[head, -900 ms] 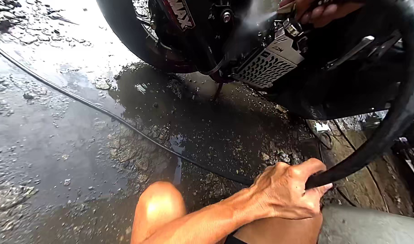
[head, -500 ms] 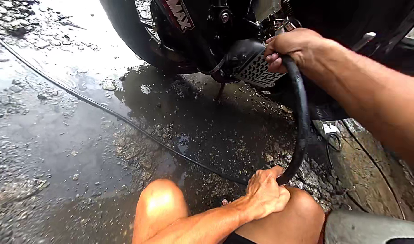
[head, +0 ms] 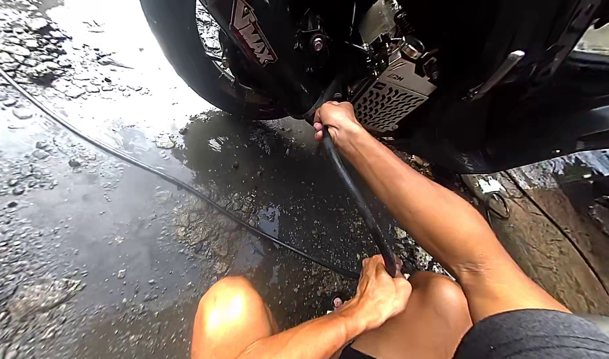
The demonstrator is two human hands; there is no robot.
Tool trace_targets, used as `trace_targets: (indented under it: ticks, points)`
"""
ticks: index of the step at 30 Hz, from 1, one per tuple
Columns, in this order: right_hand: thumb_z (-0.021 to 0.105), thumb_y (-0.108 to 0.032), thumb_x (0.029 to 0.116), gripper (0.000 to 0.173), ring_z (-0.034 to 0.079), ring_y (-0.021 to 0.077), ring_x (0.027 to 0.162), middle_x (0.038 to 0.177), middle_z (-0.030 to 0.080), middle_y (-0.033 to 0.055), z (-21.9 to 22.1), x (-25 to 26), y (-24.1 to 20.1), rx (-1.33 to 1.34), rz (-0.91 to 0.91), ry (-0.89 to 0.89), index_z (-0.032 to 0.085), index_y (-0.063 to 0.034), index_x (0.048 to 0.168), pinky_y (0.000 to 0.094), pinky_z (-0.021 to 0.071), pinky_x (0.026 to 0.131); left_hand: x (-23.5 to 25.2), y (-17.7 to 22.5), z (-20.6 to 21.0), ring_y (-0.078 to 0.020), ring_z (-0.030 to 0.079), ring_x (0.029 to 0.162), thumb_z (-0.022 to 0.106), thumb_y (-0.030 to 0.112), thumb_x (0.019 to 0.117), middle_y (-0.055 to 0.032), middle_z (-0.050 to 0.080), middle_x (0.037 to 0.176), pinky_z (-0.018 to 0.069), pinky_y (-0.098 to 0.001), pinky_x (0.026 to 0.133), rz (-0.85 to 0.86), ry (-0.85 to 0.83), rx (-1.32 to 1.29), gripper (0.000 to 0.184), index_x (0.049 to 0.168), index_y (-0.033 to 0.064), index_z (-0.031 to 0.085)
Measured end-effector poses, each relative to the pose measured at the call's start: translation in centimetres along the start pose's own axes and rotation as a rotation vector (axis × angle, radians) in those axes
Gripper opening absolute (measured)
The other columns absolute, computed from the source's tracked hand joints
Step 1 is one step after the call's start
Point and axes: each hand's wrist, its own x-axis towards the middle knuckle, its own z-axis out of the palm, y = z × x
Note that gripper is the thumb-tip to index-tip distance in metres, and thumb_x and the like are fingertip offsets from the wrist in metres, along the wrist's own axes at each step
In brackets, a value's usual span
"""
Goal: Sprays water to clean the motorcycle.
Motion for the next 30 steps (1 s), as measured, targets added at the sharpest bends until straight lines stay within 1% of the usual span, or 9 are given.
trace_targets:
  ticks: [2,4,6,8,12,17,22,27,30]
  points:
    - [0.056,0.003,0.0891,0.039,0.046,0.0113,0.048,0.084,0.050,0.0064,-0.3,-0.2,0.1,0.002,-0.072,0.007,0.049,-0.0103,0.125,0.0255,0.0428,0.039,-0.1,-0.5,0.2,-0.0250,0.063,0.095,0.047,0.007,0.0976,-0.0163,0.065,0.094,0.0493,-0.0417,0.086,0.001,-0.019,0.009,0.022,0.100,-0.0030,0.066]
    - [0.056,0.001,0.0919,0.057,0.049,0.0121,0.051,0.092,0.052,0.0087,-0.6,-0.2,0.7,-0.023,-0.138,0.013,0.044,-0.0109,0.146,0.0264,0.0442,0.040,-0.1,-1.1,0.6,-0.0253,0.063,0.095,0.047,0.007,0.0978,-0.0166,0.065,0.095,0.0495,-0.0418,0.086,-0.003,-0.029,0.019,0.022,0.100,-0.0030,0.066]
    - [0.055,-0.001,0.0940,0.066,0.050,0.0126,0.052,0.094,0.054,0.0103,-0.7,-0.6,1.5,-0.055,-0.168,-0.003,0.037,-0.0123,0.157,0.0270,0.0445,0.042,-0.1,-1.7,1.1,-0.0280,0.064,0.099,0.046,0.007,0.0991,-0.0189,0.066,0.099,0.0499,-0.0441,0.089,-0.032,-0.057,0.038,0.024,0.103,-0.0038,0.066]
    - [0.054,-0.002,0.0956,0.065,0.048,0.0119,0.048,0.085,0.054,0.0086,-0.9,-1.1,2.3,-0.078,-0.201,-0.016,0.037,-0.0124,0.158,0.0266,0.0431,0.040,-0.4,-2.4,1.8,-0.0291,0.064,0.100,0.046,0.008,0.0996,-0.0192,0.066,0.100,0.0504,-0.0454,0.090,-0.060,-0.060,0.034,0.024,0.105,-0.0033,0.066]
    - [0.053,0.001,0.0951,0.068,0.047,0.0114,0.044,0.077,0.052,0.0067,-1.9,-1.5,2.0,-0.035,-0.236,0.004,0.035,-0.0132,0.159,0.0259,0.0422,0.037,-0.3,-2.9,2.2,-0.0277,0.064,0.094,0.047,0.008,0.0980,-0.0172,0.065,0.095,0.0509,-0.0447,0.084,-0.050,-0.040,0.027,0.021,0.101,-0.0018,0.065]
    - [0.052,0.004,0.0935,0.067,0.044,0.0101,0.043,0.079,0.048,0.0058,-2.5,-1.4,2.2,0.156,-0.082,-0.001,0.033,-0.0113,0.156,0.0243,0.0405,0.035,-1.0,-1.4,1.9,-0.0282,0.064,0.101,0.046,0.008,0.0986,-0.0182,0.066,0.100,0.0504,-0.0446,0.089,-0.087,-0.077,0.072,0.023,0.103,-0.0023,0.066]
    - [0.053,-0.003,0.0962,0.056,0.041,0.0084,0.042,0.070,0.044,0.0010,-4.8,-2.1,-0.1,0.419,0.034,-0.102,0.039,-0.0199,0.148,0.0221,0.0376,0.035,-1.0,0.0,1.5,-0.0296,0.065,0.108,0.046,0.009,0.0990,-0.0199,0.069,0.108,0.0510,-0.0467,0.094,-0.033,-0.163,0.151,0.027,0.110,-0.0028,0.068]
    - [0.056,-0.008,0.0973,0.044,0.040,0.0073,0.041,0.067,0.043,-0.0001,-6.2,-1.2,0.0,0.381,0.103,-0.113,0.045,-0.0183,0.139,0.0213,0.0369,0.035,-0.7,0.3,1.6,-0.0308,0.066,0.108,0.048,0.009,0.0992,-0.0204,0.069,0.108,0.0514,-0.0478,0.093,-0.033,-0.238,0.219,0.026,0.113,-0.0022,0.067]
    - [0.052,-0.006,0.0985,0.052,0.044,0.0082,0.044,0.073,0.046,0.0021,-6.5,-1.3,0.3,0.329,0.091,-0.142,0.041,-0.0173,0.148,0.0214,0.0407,0.037,-0.4,0.0,1.9,-0.0320,0.066,0.106,0.050,0.011,0.0987,-0.0202,0.068,0.107,0.0521,-0.0503,0.091,-0.060,-0.279,0.225,0.026,0.113,-0.0010,0.067]
